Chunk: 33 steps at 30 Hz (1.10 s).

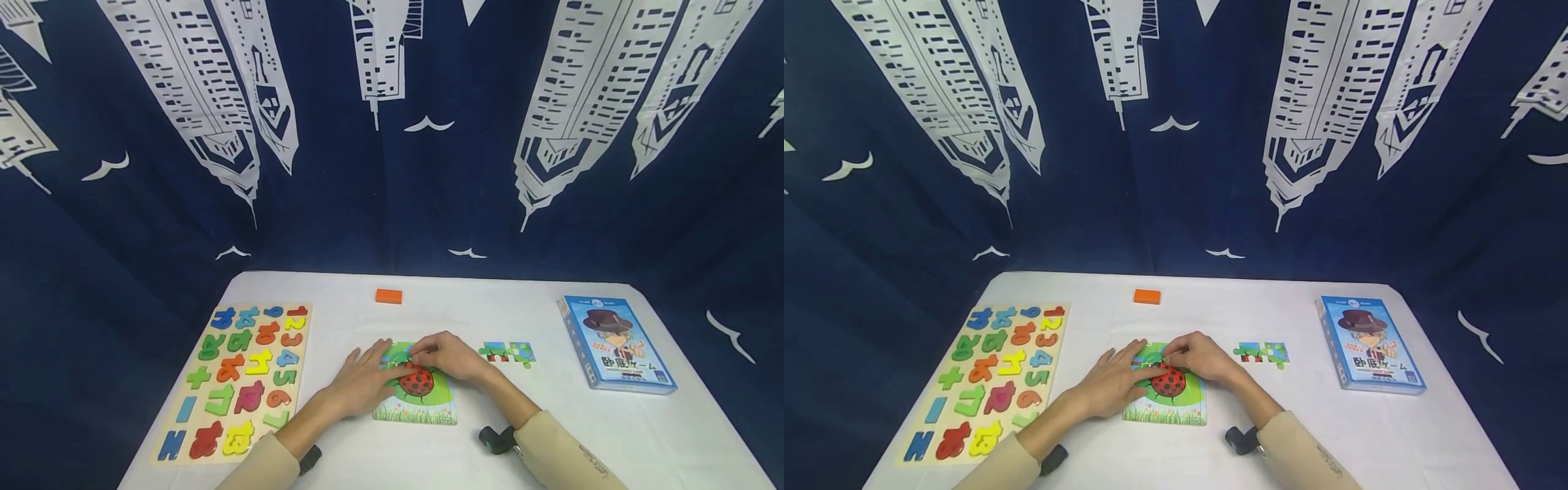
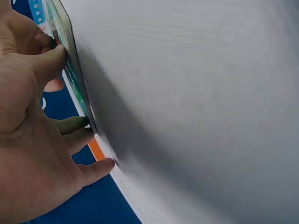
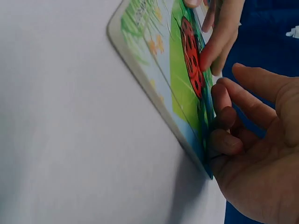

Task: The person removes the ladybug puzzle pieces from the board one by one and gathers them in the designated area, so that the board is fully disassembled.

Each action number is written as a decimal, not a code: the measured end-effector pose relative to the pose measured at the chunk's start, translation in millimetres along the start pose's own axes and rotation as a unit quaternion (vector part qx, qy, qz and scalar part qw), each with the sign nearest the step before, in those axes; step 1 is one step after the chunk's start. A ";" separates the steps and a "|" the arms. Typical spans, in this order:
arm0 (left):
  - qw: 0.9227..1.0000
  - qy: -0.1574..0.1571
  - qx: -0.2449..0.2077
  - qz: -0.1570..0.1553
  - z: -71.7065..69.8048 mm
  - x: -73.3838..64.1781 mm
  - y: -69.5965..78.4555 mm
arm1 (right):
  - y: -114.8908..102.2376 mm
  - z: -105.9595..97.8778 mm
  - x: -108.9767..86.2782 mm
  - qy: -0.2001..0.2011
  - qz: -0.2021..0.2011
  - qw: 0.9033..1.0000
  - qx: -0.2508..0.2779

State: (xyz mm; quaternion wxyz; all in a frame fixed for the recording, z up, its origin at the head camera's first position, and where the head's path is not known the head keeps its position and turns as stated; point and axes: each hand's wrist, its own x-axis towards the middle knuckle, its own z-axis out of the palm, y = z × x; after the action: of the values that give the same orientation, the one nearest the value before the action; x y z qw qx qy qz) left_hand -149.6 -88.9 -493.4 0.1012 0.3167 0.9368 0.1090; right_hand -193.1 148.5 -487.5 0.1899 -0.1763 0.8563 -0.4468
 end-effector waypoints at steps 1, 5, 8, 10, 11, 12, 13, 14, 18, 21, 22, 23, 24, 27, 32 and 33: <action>1.000 -0.001 -0.001 0.001 0.4 0.0 -0.5 | -0.8 1.6 1.2 0.003 -0.001 1.000 -0.008; 1.000 -0.005 -0.008 0.003 1.2 -0.2 -1.7 | -5.5 6.3 3.9 0.007 -0.007 0.999 -0.033; 1.000 -0.006 -0.010 0.001 1.1 -0.6 -1.8 | -8.1 9.2 4.9 0.004 -0.009 0.999 -0.050; 1.000 -0.006 -0.011 -0.002 0.9 -0.9 -1.8 | -8.8 10.8 5.8 0.004 -0.009 0.998 -0.063; 1.000 -0.007 -0.011 -0.003 0.8 -1.1 -1.8 | -9.1 11.6 6.1 0.005 -0.009 0.998 -0.068; 1.000 -0.007 -0.011 -0.003 0.7 -1.2 -1.9 | -9.4 12.3 6.3 0.005 -0.008 0.997 -0.071; 1.000 -0.007 -0.013 -0.003 0.8 -1.3 -2.0 | -9.6 12.9 6.5 0.006 -0.007 0.997 -0.074; 1.000 -0.007 -0.014 -0.004 0.9 -1.4 -2.1 | -9.7 13.5 6.8 0.006 -0.007 0.997 -0.075; 1.000 -0.007 -0.017 -0.005 0.5 -1.8 -2.3 | -10.0 16.0 7.5 0.010 -0.009 0.997 -0.074; 1.000 -0.007 -0.020 -0.006 0.3 -2.4 -2.1 | -10.3 18.0 8.2 0.019 -0.016 0.997 -0.073; 1.000 -0.007 -0.023 -0.007 0.4 -2.6 -2.1 | -10.5 18.4 8.3 0.024 -0.019 0.997 -0.072; 1.000 -0.006 -0.026 -0.007 0.5 -2.5 -1.9 | -10.5 18.9 8.6 0.028 -0.023 0.997 -0.072; 1.000 -0.005 -0.028 -0.007 0.6 -2.4 -1.7 | -10.4 19.1 8.9 0.033 -0.027 0.996 -0.072; 0.999 -0.003 -0.032 -0.007 0.8 -2.0 -1.2 | -9.9 19.3 9.5 0.047 -0.037 0.996 -0.070; 1.000 -0.001 -0.026 -0.004 0.9 -1.9 -0.5 | -10.4 20.2 10.7 0.066 -0.048 0.994 -0.068; 1.000 0.000 -0.025 -0.003 1.1 -1.8 -0.5 | -10.7 20.4 11.0 0.070 -0.046 0.994 -0.067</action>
State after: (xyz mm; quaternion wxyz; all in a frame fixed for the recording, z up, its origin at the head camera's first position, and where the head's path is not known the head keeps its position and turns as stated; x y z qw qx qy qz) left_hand -148.2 -90.3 -494.4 0.1097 0.3109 0.9348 0.1321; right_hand -191.4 123.3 -491.2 0.0968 -0.1958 0.8863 -0.4083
